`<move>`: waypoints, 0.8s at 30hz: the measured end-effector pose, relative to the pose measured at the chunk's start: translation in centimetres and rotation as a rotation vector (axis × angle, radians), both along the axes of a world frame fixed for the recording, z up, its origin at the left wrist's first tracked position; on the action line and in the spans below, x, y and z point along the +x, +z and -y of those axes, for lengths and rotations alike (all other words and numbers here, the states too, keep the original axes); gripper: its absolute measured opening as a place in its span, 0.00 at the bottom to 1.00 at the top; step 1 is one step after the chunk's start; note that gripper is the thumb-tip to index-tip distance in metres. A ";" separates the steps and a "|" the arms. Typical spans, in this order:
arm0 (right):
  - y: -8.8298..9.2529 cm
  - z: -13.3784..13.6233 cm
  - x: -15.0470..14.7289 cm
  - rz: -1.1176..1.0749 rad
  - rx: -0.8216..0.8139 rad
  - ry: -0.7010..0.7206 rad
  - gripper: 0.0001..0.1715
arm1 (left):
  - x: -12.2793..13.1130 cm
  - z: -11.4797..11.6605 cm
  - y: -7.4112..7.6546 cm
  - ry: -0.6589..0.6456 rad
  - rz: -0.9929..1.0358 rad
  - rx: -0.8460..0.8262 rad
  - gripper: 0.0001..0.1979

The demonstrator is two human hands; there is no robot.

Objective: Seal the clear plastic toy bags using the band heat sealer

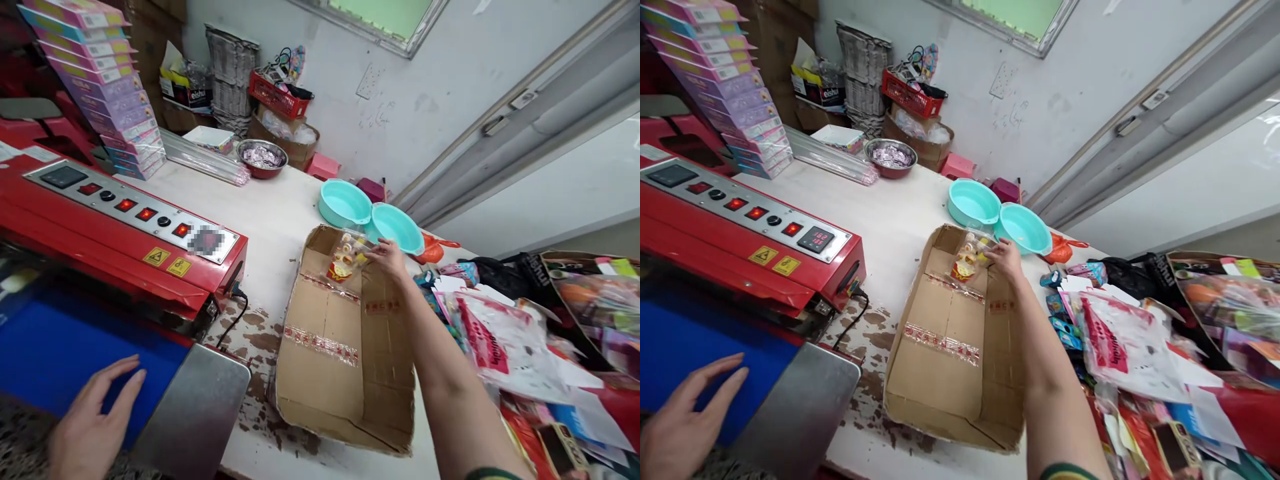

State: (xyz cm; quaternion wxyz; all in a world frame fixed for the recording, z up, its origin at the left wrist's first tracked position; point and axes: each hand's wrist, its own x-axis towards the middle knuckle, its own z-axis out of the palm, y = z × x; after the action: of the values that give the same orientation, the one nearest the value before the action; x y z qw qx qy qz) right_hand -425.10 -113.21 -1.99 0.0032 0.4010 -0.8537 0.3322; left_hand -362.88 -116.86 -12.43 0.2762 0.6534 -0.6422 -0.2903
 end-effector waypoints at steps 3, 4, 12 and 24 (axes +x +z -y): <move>2.9 -2.3 4.6 0.045 -0.197 0.193 0.16 | -3.0 -1.8 2.1 -0.155 -0.130 0.063 0.14; 4.2 -3.2 6.5 0.030 -0.255 0.226 0.14 | -4.2 -2.3 2.9 -0.209 -0.168 0.078 0.14; 10.8 -7.6 23.0 0.210 -0.334 0.474 0.02 | -13.6 -1.0 11.7 -0.528 -0.666 0.167 0.23; -1.1 -3.5 35.2 0.960 -0.114 0.394 0.13 | -10.2 1.0 8.5 -0.004 -1.016 0.628 0.16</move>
State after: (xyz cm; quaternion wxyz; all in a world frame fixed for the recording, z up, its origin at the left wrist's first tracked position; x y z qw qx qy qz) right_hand -389.91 -109.68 -3.07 -0.4292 0.3557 -0.6481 0.5189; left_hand -373.12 -117.83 -3.91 0.3418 0.4818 -0.3143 -0.7431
